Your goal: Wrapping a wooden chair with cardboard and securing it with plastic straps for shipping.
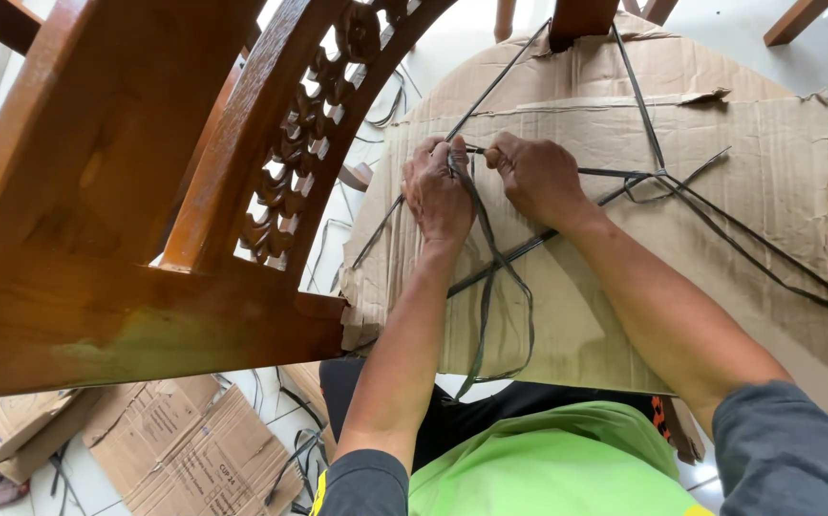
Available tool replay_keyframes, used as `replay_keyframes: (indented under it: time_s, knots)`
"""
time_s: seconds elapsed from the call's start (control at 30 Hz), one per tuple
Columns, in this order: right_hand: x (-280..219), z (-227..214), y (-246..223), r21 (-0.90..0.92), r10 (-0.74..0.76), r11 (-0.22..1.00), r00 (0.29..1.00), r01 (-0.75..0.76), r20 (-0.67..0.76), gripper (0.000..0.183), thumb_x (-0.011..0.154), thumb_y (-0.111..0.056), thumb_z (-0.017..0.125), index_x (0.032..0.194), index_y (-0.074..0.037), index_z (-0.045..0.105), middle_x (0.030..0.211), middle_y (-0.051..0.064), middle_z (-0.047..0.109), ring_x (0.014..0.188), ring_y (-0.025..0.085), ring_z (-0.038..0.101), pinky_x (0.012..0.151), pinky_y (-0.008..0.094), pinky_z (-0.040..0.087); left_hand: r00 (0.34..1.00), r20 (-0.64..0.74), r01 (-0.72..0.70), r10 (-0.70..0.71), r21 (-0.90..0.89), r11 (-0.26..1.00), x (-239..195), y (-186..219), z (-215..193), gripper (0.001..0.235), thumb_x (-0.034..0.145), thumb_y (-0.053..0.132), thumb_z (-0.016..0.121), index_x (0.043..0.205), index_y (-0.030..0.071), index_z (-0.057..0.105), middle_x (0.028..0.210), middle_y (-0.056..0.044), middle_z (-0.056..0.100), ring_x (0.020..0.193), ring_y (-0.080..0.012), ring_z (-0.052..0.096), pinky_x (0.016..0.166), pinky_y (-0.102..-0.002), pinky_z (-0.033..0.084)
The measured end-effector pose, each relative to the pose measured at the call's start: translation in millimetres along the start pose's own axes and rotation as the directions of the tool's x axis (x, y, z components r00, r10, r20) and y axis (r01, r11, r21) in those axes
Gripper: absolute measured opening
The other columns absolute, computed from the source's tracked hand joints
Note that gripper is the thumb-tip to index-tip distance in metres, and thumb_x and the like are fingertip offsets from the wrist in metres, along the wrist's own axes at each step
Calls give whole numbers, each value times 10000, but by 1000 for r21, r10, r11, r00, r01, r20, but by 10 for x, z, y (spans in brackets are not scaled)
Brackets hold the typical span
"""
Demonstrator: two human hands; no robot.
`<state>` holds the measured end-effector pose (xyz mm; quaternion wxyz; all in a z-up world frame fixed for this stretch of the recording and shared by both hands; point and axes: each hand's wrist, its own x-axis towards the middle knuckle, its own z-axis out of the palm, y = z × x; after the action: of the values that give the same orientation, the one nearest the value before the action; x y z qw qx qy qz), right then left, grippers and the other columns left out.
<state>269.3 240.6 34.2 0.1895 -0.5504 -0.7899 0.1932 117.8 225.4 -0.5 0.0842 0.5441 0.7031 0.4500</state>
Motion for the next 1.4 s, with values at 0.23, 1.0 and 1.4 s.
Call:
replay_keyframes:
  time_s: [0.23,1.0,1.4]
  knots:
    - [398,13,-8,248,62,967,998,-61,1,275,1076,-410,518,963,-232,693,977,72,758,1042,417,686,851,559,533,993,-111,-18,36,159,987,-49,-209,180,363,1004,582,535,1181,295,670,1179,32,679,1115,-257,616,925,-482,502]
    - [1318,-65,-533,13,31,999,929,-38,369,354,1015,-400,646,1304,-206,709,1186,0,754,976,214,693,806,382,534,958,52,-285,282,279,917,59,-152,241,263,910,148,571,1147,36,600,1055,-173,631,835,-437,585,703,-558,445]
    - [1570,-79,-775,-177,-15,975,832,135,554,239,869,10,601,793,-140,771,744,28,723,658,204,618,531,367,485,915,-31,-379,402,274,884,115,-149,253,284,919,-34,587,1174,31,696,1035,-156,627,720,-362,591,504,-509,453]
